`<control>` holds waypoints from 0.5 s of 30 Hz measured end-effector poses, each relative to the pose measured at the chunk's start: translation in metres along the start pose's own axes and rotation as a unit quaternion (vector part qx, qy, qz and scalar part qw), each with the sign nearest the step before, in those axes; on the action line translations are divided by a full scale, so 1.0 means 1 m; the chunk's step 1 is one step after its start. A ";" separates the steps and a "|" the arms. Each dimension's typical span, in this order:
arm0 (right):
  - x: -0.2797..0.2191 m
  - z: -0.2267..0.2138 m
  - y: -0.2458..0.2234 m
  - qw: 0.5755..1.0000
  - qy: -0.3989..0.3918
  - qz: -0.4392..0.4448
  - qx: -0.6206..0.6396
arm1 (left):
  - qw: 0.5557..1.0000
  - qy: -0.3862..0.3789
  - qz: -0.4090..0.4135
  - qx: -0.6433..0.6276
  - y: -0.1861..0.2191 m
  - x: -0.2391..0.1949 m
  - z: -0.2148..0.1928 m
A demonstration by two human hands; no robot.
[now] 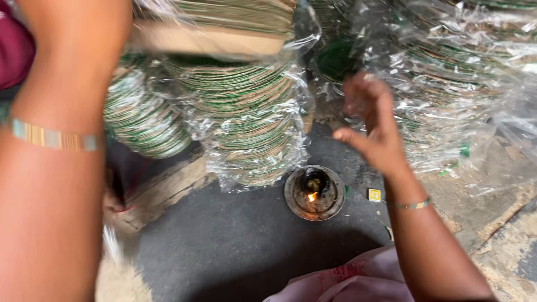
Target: The person sits on the floor and wraps stacks of green leaf-patterned plates with clear plastic film. They repeatedly pick up a stack, wrap it tightly by hand, and place it aside. A small oil lamp with a flame is visible on the floor nearby.
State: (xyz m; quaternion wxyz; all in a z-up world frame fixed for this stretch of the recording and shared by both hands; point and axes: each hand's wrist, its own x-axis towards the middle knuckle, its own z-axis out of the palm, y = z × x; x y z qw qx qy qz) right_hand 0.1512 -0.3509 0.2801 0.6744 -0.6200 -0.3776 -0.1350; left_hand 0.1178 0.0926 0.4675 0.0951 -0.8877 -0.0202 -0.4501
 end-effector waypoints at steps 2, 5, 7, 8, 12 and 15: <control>0.028 0.012 -0.031 0.996 -0.020 -0.062 -0.060 | 0.997 0.069 0.029 -0.022 0.015 -0.033 -0.076; 0.057 0.053 -0.061 0.982 -0.088 -0.143 -0.089 | 0.988 0.134 0.031 -0.066 0.050 -0.101 -0.179; 0.060 0.094 -0.069 0.970 -0.173 -0.148 -0.085 | 0.983 0.145 -0.005 -0.113 0.074 -0.133 -0.216; 0.058 0.114 -0.070 0.967 -0.209 -0.122 -0.084 | 0.979 0.148 -0.024 -0.137 0.082 -0.147 -0.229; -0.026 0.185 -0.067 0.965 -0.245 -0.028 -0.086 | 0.957 0.148 -0.124 -0.217 0.073 -0.216 -0.251; -0.123 0.230 -0.051 0.950 -0.201 -0.167 -0.170 | 0.963 0.091 -0.124 -0.223 0.046 -0.295 -0.231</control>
